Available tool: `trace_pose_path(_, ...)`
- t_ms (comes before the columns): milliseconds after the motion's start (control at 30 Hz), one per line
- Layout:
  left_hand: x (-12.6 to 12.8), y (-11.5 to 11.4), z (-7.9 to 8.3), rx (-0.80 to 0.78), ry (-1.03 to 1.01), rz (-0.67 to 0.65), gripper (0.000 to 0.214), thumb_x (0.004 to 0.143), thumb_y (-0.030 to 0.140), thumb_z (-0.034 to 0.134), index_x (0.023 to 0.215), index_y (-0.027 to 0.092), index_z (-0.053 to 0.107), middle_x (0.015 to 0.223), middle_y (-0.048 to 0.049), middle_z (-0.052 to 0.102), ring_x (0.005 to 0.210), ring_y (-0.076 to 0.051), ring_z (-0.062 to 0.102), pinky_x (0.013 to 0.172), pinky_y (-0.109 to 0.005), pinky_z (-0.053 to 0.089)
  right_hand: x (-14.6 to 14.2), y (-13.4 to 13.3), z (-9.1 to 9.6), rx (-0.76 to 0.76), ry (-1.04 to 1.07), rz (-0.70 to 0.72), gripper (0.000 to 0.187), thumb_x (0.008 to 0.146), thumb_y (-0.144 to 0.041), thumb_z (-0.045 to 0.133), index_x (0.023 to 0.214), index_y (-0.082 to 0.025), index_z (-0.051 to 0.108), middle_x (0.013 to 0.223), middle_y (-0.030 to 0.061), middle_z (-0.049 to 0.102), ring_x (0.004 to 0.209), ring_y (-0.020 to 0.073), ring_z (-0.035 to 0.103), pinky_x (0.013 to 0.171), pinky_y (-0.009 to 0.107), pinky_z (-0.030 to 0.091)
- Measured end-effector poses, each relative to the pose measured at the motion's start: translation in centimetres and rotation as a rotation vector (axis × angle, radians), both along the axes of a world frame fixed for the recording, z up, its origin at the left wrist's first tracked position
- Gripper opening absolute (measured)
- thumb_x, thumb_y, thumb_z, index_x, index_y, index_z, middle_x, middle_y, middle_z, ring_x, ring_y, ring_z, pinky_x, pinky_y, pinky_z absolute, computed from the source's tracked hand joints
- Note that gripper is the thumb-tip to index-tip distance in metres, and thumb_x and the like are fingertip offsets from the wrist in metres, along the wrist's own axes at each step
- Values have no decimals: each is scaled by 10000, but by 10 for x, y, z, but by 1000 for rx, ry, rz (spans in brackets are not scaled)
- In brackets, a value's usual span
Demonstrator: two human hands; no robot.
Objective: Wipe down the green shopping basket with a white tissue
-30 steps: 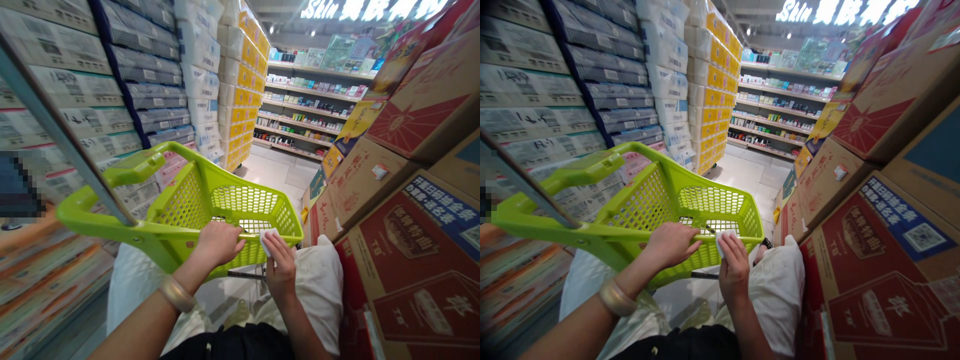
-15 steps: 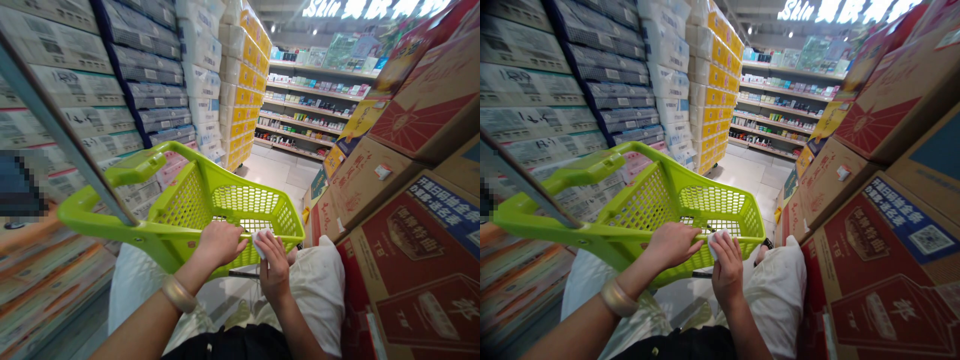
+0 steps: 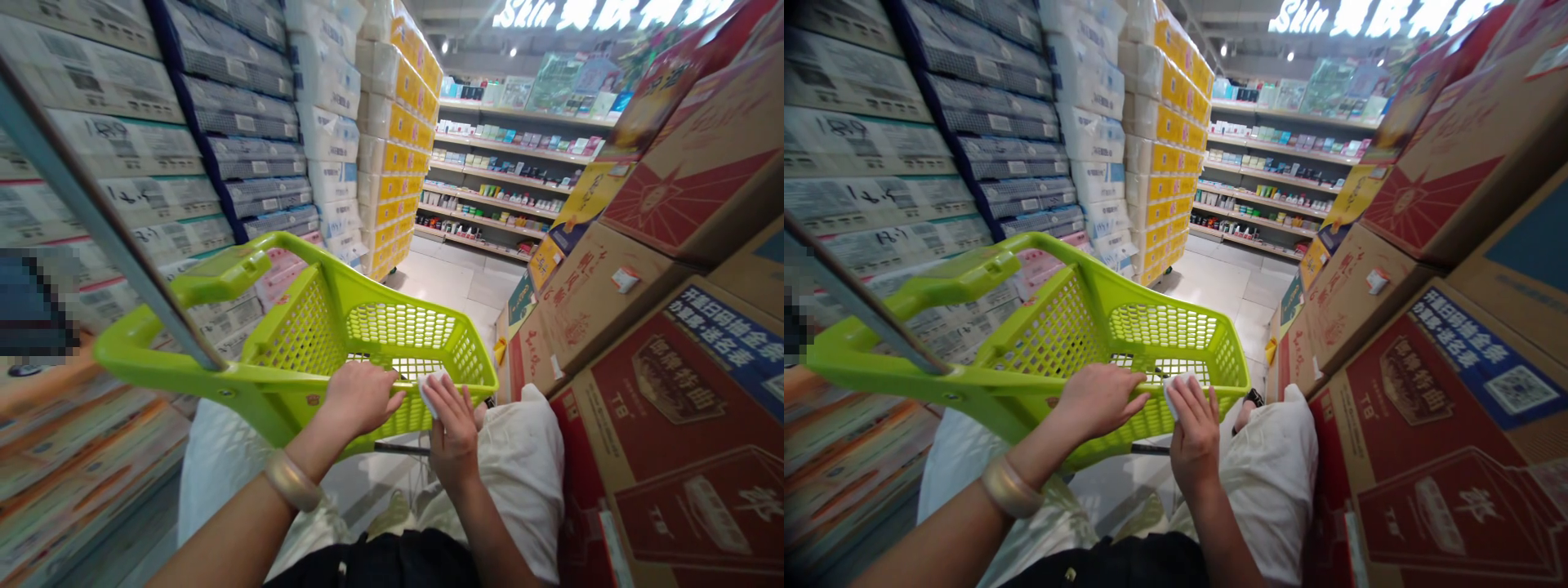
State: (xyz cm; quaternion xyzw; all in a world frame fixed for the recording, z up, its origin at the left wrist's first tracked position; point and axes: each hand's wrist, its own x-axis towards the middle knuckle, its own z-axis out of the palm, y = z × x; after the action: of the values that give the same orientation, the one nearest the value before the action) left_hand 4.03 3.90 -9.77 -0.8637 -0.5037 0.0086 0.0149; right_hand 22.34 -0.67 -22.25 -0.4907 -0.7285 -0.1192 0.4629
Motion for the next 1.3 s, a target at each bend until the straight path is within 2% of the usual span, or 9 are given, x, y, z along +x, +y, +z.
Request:
trace_pose_path(67, -1, 0, 0, 0, 0, -3, 369, 909, 476, 464, 1025, 233, 716, 940, -112, 762, 892, -329, 705, 750, -432, 524, 6, 0, 0, 3, 34, -31, 499, 877, -40, 383, 1291, -219, 598, 1292, 68, 659, 1321, 214, 519, 1155, 479, 295)
trace_pose_path(267, 1, 0, 1, -16, 3, 9, 355, 903, 469, 473, 938, 214, 719, 911, -118, 756, 873, -315, 705, 741, -410, 520, 33, 2, -1, 36, 202, -287, 443, 872, -47, 386, 1203, -171, 653, 1210, 114, 697, 1253, 258, 575, 1084, 528, 368)
trace_pose_path(500, 0, -1, 1, 6, -4, -5, 338, 900, 458, 484, 962, 219, 716, 907, -122, 759, 870, -313, 708, 740, -403, 515, -12, 2, 7, -27, 4, 12, 476, 895, -55, 391, 1278, -242, 602, 1292, 42, 662, 1334, 198, 504, 1178, 453, 239)
trace_pose_path(600, -1, -1, 0, 1, -9, -6, 345, 904, 462, 477, 992, 227, 713, 926, -119, 759, 885, -311, 705, 756, -408, 515, 0, 1, 6, 1, 38, -48, 480, 883, -44, 387, 1267, -232, 606, 1255, 51, 683, 1296, 199, 542, 1164, 467, 258)
trace_pose_path(733, 0, 0, -2, -13, 0, 5, 343, 900, 462, 480, 960, 220, 716, 910, -118, 754, 876, -312, 703, 751, -411, 518, 29, 2, 4, 29, 180, -235, 473, 858, -39, 376, 1212, -202, 646, 1196, 92, 703, 1241, 234, 584, 1079, 499, 377)
trace_pose_path(800, 1, 0, -2, -16, 2, 8, 343, 897, 462, 481, 950, 218, 717, 902, -118, 753, 872, -317, 703, 743, -415, 520, 28, 3, 5, 34, 236, -274, 467, 851, -41, 373, 1186, -193, 660, 1175, 101, 708, 1230, 241, 587, 1051, 495, 407)
trace_pose_path(1033, 1, -2, 2, -11, -2, 9, 333, 896, 442, 487, 984, 217, 716, 923, -125, 754, 879, -317, 700, 751, -406, 515, -15, 3, 8, -20, 43, -41, 472, 878, -58, 396, 1245, -250, 623, 1237, 36, 692, 1287, 200, 547, 1147, 441, 260)
trace_pose_path(1100, 0, -2, 1, -19, -4, 2, 333, 898, 441, 486, 987, 216, 714, 922, -127, 753, 884, -313, 699, 756, -401, 513, -4, 2, 6, 4, 51, -75, 472, 874, -49, 395, 1241, -240, 622, 1223, 40, 698, 1271, 197, 560, 1140, 442, 269)
trace_pose_path(1300, 0, -1, -1, -19, -6, 6, 333, 893, 457, 490, 949, 214, 711, 908, -125, 749, 875, -323, 698, 744, -421, 517, 53, 4, -1, 43, 249, -326, 394, 860, -70, 410, 1119, -184, 683, 1118, 103, 725, 1174, 250, 617, 994, 468, 447)
